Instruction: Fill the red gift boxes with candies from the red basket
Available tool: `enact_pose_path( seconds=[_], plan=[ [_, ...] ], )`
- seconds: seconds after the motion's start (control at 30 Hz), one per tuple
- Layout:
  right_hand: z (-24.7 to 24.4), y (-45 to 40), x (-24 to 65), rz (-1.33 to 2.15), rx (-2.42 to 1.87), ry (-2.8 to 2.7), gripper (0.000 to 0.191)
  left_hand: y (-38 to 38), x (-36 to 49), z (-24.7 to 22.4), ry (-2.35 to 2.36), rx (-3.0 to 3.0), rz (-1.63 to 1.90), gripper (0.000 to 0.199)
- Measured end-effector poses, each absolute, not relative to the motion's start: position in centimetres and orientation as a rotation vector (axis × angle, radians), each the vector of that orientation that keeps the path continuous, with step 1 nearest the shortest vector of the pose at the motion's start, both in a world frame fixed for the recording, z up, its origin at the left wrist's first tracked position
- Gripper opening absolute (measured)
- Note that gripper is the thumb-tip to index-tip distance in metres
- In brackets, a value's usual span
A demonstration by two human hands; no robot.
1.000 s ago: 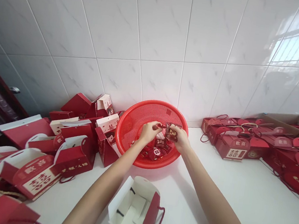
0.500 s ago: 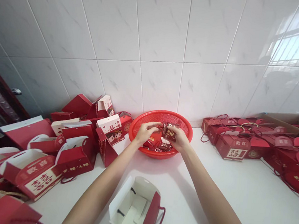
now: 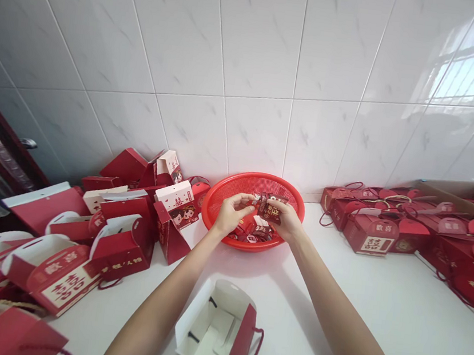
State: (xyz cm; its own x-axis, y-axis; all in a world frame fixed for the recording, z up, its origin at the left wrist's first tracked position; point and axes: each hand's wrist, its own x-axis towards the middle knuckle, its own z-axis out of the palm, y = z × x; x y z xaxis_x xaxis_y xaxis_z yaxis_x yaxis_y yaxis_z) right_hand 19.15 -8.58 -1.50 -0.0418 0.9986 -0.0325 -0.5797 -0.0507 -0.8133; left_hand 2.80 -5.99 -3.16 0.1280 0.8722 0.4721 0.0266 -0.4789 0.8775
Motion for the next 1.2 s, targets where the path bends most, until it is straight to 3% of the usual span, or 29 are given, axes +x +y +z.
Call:
enact_pose_path(
  seconds=[0.2,0.37,0.7,0.97,1.2],
  plan=[
    [-1.4,-8.9,19.0,1.416,-0.701,-0.816,0.019,-6.7,2.7,-3.0,0.948,1.756,1.402,0.049],
    [-0.4,-10.0,18.6,1.346,-0.698,-0.972,0.026,-7.5,2.6,-2.6,0.89,1.699,1.371,0.038],
    [1.4,-11.8,18.3,1.262,-0.698,-1.06,0.028,-9.6,1.3,0.2,1.067,1.435,1.489,0.035],
    [3.2,-14.7,17.6,1.298,-0.616,-1.25,0.02,-12.7,0.1,2.9,0.972,1.658,1.359,0.021],
    [4.0,-15.9,17.8,1.319,-0.546,-1.264,0.021,-15.4,-0.8,5.0,0.904,1.839,1.145,0.026]
  ],
)
